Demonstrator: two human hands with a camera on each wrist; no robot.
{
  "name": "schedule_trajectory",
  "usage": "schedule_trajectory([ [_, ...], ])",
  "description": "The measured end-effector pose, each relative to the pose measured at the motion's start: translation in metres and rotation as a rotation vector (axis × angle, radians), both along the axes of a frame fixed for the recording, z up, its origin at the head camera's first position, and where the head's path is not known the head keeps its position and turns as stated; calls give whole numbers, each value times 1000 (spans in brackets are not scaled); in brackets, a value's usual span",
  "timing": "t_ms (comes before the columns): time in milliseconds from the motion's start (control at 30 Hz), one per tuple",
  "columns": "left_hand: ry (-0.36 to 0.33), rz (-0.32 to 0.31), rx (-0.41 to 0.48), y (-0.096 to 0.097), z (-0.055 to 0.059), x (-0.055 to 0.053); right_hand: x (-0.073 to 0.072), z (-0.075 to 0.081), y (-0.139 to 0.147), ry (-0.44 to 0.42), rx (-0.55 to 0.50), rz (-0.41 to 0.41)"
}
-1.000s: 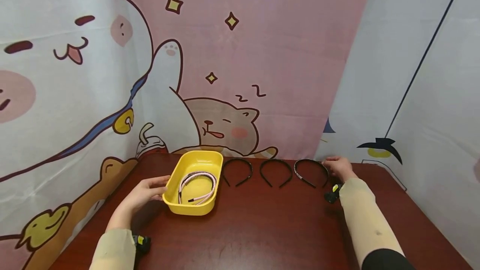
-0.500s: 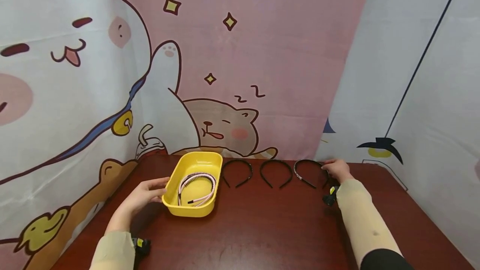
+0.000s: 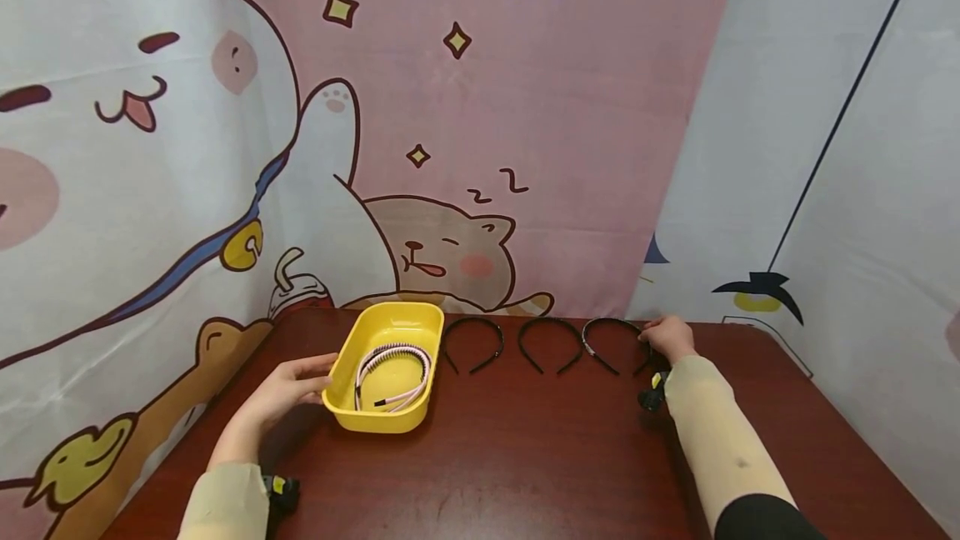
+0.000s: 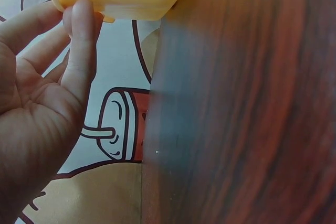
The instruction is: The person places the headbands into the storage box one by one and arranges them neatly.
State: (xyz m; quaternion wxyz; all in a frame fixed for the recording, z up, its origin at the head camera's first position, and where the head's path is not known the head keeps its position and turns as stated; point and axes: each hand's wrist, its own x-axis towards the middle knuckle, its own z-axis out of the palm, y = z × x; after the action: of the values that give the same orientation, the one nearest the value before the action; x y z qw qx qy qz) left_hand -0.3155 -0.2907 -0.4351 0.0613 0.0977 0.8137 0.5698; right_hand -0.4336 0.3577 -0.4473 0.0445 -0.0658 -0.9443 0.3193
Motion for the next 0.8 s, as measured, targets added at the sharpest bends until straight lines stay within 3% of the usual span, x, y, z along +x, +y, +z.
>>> schedule_trajectory([
  [300,6,-2,6,1,-1,-1,3,1,3,-7,-17,-2],
  [567,0,14,13,2,0,-1,10,6,5,-55,-265,-29],
  [800,-10,20,15,2,0,0,13,5,8,-92,-400,-10],
])
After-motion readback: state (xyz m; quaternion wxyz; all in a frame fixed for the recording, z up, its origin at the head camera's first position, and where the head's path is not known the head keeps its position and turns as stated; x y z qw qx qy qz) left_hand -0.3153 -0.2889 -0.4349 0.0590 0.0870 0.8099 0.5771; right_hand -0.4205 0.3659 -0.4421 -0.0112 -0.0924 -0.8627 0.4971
